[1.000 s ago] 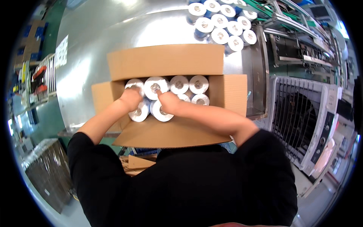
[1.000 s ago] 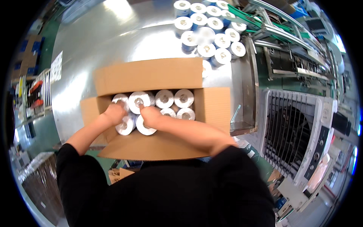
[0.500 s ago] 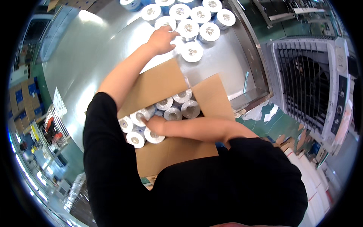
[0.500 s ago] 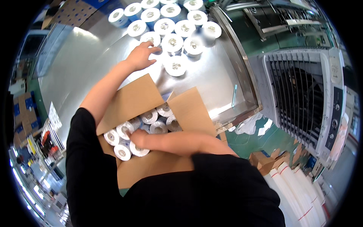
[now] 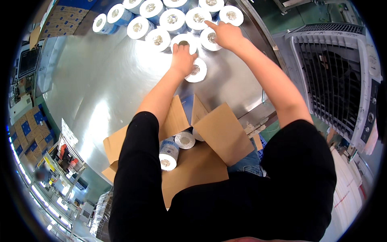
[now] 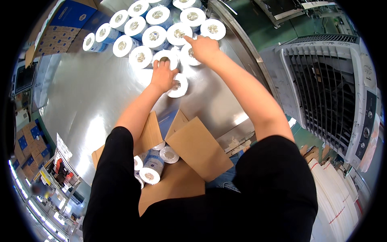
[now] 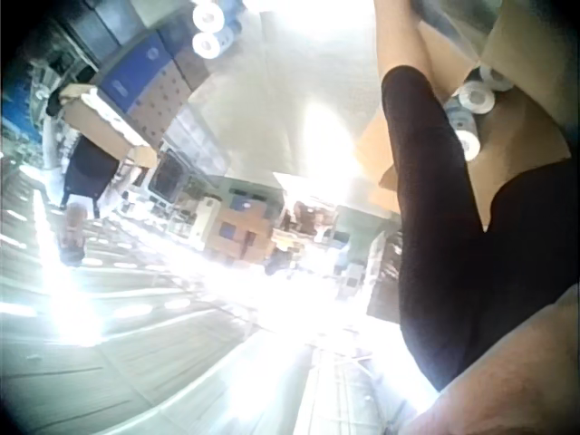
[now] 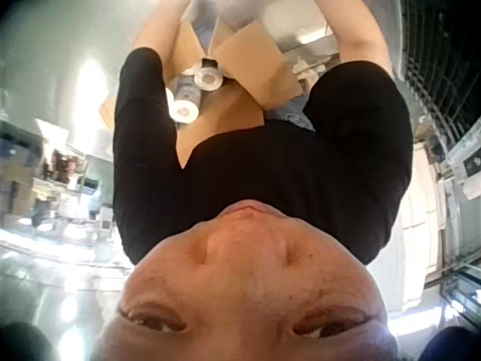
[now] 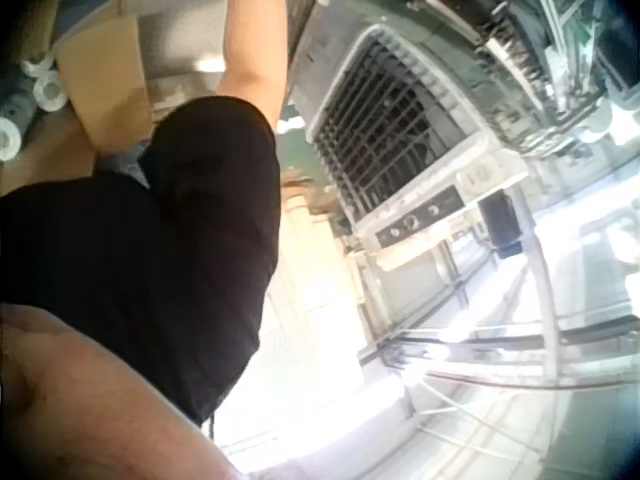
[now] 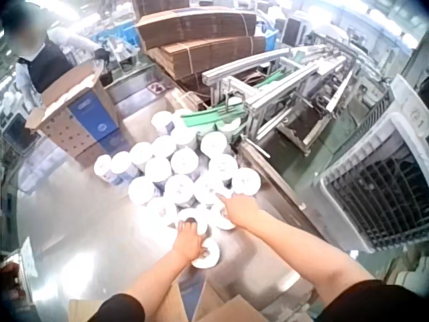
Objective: The person places rolls into a cardboard box on a metal table, then folds a flat cardboard piece into a new box and continues packing rolls from the table into the box.
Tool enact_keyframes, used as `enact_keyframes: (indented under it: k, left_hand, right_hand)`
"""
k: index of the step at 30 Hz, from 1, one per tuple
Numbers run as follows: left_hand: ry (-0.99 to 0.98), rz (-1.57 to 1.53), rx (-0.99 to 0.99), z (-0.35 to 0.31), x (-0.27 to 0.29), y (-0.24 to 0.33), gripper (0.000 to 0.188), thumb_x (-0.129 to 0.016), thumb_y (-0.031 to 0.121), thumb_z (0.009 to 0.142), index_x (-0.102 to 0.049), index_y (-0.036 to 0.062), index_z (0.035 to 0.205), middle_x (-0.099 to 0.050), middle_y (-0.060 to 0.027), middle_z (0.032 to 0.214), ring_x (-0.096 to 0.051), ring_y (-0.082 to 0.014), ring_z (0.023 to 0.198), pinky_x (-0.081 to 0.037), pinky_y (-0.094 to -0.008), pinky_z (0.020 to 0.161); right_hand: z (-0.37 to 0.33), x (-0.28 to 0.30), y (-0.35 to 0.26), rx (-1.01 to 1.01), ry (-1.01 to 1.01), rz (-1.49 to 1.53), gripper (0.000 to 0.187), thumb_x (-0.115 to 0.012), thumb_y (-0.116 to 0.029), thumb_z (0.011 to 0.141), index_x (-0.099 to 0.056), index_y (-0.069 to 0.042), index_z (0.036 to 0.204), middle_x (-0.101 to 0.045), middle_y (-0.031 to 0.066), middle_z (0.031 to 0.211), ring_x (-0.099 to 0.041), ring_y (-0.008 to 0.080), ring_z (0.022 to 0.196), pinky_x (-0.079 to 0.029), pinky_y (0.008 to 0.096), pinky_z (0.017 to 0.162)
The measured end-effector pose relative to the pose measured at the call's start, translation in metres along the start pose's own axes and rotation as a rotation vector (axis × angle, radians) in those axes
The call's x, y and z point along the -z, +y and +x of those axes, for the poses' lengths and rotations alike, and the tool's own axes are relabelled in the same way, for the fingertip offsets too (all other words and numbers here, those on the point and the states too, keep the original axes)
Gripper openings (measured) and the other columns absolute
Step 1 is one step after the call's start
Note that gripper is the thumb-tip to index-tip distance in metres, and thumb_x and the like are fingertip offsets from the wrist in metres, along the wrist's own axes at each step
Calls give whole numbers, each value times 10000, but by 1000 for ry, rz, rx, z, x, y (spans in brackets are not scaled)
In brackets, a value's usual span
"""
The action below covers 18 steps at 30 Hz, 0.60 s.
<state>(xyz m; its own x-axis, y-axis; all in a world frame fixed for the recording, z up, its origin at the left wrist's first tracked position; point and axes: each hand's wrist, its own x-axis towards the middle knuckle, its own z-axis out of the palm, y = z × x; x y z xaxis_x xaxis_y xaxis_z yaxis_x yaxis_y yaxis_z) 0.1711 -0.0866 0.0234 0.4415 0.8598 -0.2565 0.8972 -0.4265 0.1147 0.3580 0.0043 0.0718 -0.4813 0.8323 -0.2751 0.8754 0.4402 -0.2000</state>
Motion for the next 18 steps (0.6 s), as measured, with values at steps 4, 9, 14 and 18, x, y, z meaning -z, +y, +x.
enact_keyframes:
  k: [4, 9, 14, 18]
  left_hand:
    - [-150, -9, -24, -5, 11, -8, 351, -698, 367, 670, -671, 222, 988, -546, -108, 1004, -474, -270, 1070, -251, -491, 964]
    - [-164, -508, 112, -36, 103, -54, 384, -691, 271, 637, -687, 202, 1015, -621, -98, 943, -570, -281, 954, -410, -352, 882]
    - [371, -787, 196, -123, 233, -60, 330, -712, 110, 667, -668, 39, 986, -661, -95, 959, -611, -196, 824, -473, -308, 808]
    - [281, -1242, 498, -255, 250, -34, 302, -695, 76, 694, -655, 11, 986, -658, -92, 948, -607, -169, 833, -476, -284, 789]
  right_hand:
    - [44, -4, 8, 46, -375, 83, 848, -646, -136, 721, -208, -227, 1441, -629, 170, 973, -617, 302, 877, -496, 386, 758]
    - [50, -16, 6, 134, -353, 174, 821, -701, -96, 660, -310, -135, 1381, -625, 175, 981, -607, 316, 915, -485, 387, 778]
    - [15, -44, 13, -43, -200, 304, 745, -727, -179, 644, -389, -35, 1292, -632, 193, 965, -607, 331, 929, -482, 393, 814]
    - [3, -49, 6, -70, -63, 488, 679, -736, -205, 621, -492, 4, 1219, -621, 224, 1021, -604, 325, 960, -478, 366, 847]
